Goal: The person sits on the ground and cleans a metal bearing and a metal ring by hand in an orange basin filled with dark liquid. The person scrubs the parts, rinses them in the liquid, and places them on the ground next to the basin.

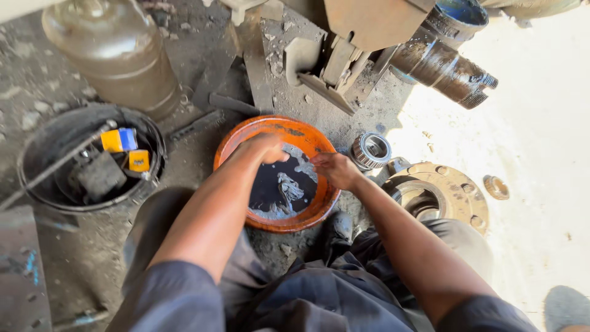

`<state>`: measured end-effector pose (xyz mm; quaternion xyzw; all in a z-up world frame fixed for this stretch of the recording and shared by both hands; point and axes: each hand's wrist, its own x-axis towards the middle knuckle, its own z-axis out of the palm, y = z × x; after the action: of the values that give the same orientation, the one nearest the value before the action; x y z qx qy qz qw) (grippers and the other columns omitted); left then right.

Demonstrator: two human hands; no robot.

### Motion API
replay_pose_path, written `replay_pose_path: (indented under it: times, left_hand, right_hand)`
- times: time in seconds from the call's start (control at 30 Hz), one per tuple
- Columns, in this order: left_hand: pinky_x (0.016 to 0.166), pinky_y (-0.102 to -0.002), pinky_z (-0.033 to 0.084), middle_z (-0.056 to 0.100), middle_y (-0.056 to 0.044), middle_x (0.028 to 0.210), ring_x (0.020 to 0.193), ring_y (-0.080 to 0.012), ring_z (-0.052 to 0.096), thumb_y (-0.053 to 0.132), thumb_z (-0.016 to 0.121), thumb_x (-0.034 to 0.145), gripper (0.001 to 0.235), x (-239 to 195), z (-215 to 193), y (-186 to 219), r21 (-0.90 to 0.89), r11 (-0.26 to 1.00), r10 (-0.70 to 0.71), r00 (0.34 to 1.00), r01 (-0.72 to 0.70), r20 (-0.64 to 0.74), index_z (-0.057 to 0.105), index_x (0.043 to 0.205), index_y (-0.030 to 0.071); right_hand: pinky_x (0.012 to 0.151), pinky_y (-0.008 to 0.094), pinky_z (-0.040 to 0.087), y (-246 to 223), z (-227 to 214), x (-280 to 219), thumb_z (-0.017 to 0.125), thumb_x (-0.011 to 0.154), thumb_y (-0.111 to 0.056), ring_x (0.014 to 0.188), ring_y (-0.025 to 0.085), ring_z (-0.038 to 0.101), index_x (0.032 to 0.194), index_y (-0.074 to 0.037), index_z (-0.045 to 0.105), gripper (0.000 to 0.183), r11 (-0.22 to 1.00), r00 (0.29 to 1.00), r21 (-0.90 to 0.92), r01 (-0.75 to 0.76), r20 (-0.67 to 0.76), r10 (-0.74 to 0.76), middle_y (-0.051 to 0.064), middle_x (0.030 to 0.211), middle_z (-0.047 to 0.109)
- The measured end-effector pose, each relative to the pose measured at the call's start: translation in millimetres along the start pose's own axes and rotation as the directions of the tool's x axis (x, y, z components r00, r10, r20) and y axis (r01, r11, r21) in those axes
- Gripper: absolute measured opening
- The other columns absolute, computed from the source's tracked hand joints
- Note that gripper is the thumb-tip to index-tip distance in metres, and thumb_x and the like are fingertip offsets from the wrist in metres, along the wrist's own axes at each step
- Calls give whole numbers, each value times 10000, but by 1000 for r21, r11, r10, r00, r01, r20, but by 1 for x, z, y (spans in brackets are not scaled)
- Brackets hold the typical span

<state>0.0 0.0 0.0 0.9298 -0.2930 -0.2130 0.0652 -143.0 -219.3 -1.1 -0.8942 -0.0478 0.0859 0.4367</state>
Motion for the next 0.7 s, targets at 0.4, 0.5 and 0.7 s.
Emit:
replay_pose_path:
  times: [0.4,0.5,0.7]
  left_hand:
    - [1036,-444,511,685,-140,1297,1212,-329,650,502,749,891,561,3,93,-123,-216,955,-161,969,201,189,672,1307,133]
    - [979,-455,554,745,-162,1189,1121,-337,708,477,728,901,462,31,131,-128,-220,955,-150,963,200,225,765,1172,104]
    - [963,-404,554,752,-175,1148,1093,-313,713,449,755,845,476,59,227,-93,-633,741,-259,965,223,38,747,1153,86]
  right_hand:
    - [950,424,570,104,133,78,730,917,-291,1063,295,730,1345,-187,659,446,890,794,-234,-391,403,455,183,1205,761]
    - [949,449,569,139,152,90,757,901,-313,1052,340,746,1398,-206,624,525,830,765,-227,-509,323,558,237,1215,767]
    - [1053,482,453,173,189,81,873,759,-289,1218,356,579,1341,-124,616,658,939,990,-331,89,130,-48,146,1313,582]
